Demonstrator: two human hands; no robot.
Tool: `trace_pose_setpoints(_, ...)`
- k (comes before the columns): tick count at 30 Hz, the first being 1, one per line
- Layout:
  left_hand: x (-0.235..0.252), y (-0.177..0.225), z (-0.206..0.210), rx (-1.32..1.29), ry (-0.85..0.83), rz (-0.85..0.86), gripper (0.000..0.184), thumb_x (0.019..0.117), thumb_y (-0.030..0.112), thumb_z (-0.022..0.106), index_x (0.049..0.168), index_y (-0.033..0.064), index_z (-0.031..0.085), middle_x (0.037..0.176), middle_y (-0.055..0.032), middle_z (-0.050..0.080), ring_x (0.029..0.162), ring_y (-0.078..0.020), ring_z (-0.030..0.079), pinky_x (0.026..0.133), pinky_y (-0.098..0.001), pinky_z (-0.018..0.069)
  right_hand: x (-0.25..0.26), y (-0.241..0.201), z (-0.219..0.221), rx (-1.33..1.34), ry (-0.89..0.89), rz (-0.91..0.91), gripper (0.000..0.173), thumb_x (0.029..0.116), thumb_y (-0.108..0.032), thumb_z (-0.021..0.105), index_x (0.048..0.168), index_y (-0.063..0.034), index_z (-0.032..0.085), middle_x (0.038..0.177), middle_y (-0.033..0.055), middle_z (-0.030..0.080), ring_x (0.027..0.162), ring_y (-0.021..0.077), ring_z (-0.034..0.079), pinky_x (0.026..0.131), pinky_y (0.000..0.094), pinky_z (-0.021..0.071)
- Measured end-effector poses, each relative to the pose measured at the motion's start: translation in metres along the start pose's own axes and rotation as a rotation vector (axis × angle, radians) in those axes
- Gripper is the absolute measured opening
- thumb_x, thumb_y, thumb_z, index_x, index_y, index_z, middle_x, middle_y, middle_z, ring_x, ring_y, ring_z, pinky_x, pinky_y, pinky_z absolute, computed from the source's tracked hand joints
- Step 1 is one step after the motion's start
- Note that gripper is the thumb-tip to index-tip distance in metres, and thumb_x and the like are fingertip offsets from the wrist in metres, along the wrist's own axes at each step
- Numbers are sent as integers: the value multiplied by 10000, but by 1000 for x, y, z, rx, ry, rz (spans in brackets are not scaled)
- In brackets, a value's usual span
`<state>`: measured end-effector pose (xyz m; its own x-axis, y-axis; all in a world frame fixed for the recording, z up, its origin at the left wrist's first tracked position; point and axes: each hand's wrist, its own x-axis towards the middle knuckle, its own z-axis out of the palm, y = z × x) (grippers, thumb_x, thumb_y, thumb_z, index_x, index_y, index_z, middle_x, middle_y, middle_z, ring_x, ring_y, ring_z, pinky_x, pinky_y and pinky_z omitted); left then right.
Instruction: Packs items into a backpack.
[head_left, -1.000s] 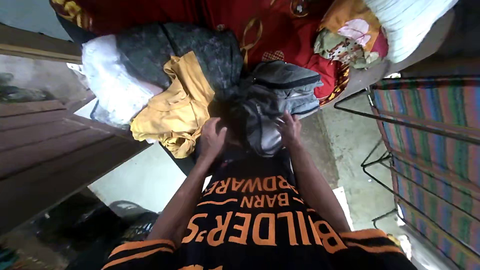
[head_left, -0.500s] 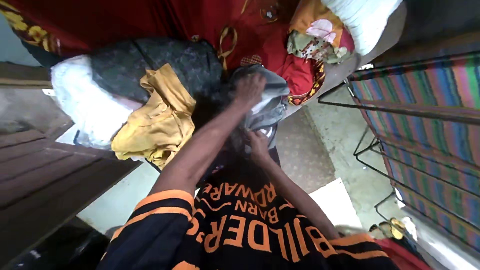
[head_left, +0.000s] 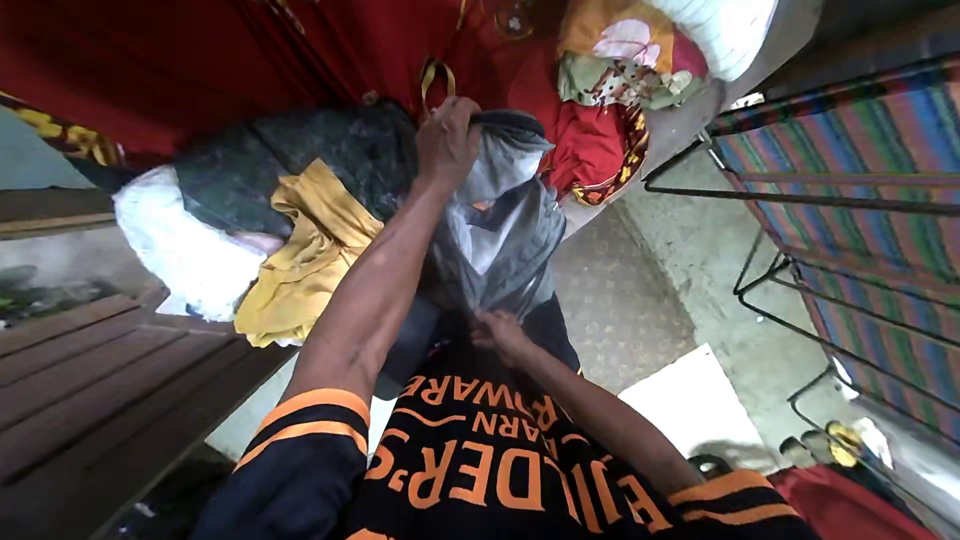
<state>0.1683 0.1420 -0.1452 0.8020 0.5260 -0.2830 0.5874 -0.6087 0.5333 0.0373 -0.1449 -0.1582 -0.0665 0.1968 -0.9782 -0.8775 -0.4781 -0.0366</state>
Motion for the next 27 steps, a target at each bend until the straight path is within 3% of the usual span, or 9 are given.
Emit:
trace_pose_setpoints(2,-8,1,-1,-39,37,48,265,1001,143,568,1218,55,693,1253,-175,673,1137,-346,664,967,-542,522,-20,-10,-7,-227,-110,-15,360,1088,-291,523,1232,25,616,1057,135,716,858,202,718,765,348,611)
trace_pose_setpoints(4,-16,-3,-2,-72,72,94,248,995,136,579,1189,52,707,1214,-169,688,1121,-333,673,957,-525,534,-51,-39,-16,-721,-177,-217,375,1073,-323,516,1165,-10,701,993,91,739,824,156,710,774,347,598)
trace_pose_setpoints(7,-30,-7,-3,-126,92,144,240,986,123,581,1165,43,720,1193,-169,702,1103,-334,682,947,-524,538,-69,-94,-20,-1148,68,-648,323,1037,-298,567,1074,-42,760,932,152,743,890,300,721,845,545,569)
trace_pose_setpoints(10,-35,5,-6,-165,106,177,222,987,118,591,1146,42,727,1154,-161,709,1039,-314,701,897,-505,562,4,-152,-9,-1324,250,-932,294,1026,-189,560,1228,-48,719,1183,204,708,1084,388,691,923,588,554)
trace_pose_setpoints(13,-39,7,-7,-169,107,147,229,983,116,586,1148,52,730,1157,-151,710,1045,-290,698,914,-474,560,67,-164,0,-1547,239,-632,338,997,-278,613,1237,-51,683,1256,246,657,1156,453,637,899,671,523)
trace_pose_setpoints(15,-24,0,-13,-165,127,109,239,987,118,576,1155,35,722,1171,-159,709,1083,-290,688,956,-471,543,74,-141,3,-1621,148,-462,412,956,-204,678,1315,-7,634,1370,289,577,1232,506,574,907,712,499)
trace_pose_setpoints(19,-1,2,-13,-154,108,-24,270,1001,143,549,1198,39,700,1208,-145,695,1135,-264,667,1001,-443,518,85,-97,0,-1679,41,-551,421,1018,-258,579,1400,-83,601,1489,219,510,1356,441,503,1018,652,481)
trace_pose_setpoints(23,14,4,-11,-142,81,-54,280,1004,166,545,1218,55,689,1217,-130,695,1155,-242,660,1016,-427,511,95,-114,-3,-1632,25,-586,366,1048,-243,534,1362,-80,628,1474,202,539,1348,436,516,1010,663,472)
trace_pose_setpoints(27,14,-1,-13,-145,53,-43,280,997,175,560,1217,63,694,1223,-127,694,1148,-249,664,1003,-446,519,96,-135,2,-1265,288,-712,412,1005,-249,612,1388,-94,602,1417,207,584,1201,418,635,939,639,540)
